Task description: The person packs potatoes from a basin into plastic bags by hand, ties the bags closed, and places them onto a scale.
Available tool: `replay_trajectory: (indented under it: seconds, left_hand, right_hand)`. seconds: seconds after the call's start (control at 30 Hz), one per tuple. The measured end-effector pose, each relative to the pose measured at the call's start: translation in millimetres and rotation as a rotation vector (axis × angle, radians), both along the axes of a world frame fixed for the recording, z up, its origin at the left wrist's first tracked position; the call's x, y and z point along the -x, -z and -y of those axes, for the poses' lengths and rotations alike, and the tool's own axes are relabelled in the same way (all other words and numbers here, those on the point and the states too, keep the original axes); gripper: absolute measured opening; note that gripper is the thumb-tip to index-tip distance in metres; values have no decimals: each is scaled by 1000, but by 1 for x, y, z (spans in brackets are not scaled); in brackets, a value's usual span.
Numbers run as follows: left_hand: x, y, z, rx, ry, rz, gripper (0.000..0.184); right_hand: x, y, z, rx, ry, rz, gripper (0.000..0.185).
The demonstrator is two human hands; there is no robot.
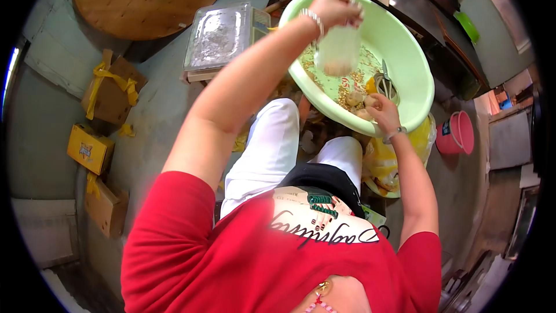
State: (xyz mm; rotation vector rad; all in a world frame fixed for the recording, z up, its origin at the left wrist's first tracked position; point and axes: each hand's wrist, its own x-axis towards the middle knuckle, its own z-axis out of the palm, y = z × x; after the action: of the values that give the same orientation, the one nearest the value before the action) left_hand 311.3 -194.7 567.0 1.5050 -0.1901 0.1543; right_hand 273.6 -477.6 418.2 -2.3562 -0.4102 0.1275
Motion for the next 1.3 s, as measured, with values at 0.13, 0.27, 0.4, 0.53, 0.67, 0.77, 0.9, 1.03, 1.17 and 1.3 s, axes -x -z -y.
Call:
replay_trajectory:
  seconds: [0.13, 0.27, 0.4, 0.53, 0.67, 0.77, 0.9, 1.03, 1.17, 1.3]
  left_hand:
    - [18, 77, 41, 21, 23, -305, 20]
    - [23, 128, 60, 102, 1, -429, 14]
    - [26, 134, 61, 116, -4, -492, 13]
    - [18, 149, 54, 67, -16, -472, 11]
    - [13, 148, 45, -249, 57, -425, 15]
    - [13, 140, 37, -383, 77, -412, 18]
    - [7, 135, 26, -461, 39, -407, 19]
    - [8, 133, 13, -500, -36, -378, 23]
    - [12, 121, 12, -1025, -44, -49, 19]
    - [18, 97, 35, -1279, 203, 207, 14]
  right_hand:
    - [-13, -4, -9, 152, -16, -5, 78]
    - [-13, -16, -41, 216, -222, 202, 81]
    - [-23, -22, -73, 53, -352, -237, 55]
    - [-33, -17, -85, 89, -267, -481, 40]
    - [-65, 33, -73, -160, -405, -497, 26]
    - [-73, 46, -72, -191, -430, -552, 13]
    - [-66, 44, -73, -164, -325, -613, 10]
    - [-66, 45, -66, -391, -152, -737, 18]
    - [-83, 56, -61, -452, -106, -459, 21]
    - [-94, 73, -63, -524, -139, -460, 15]
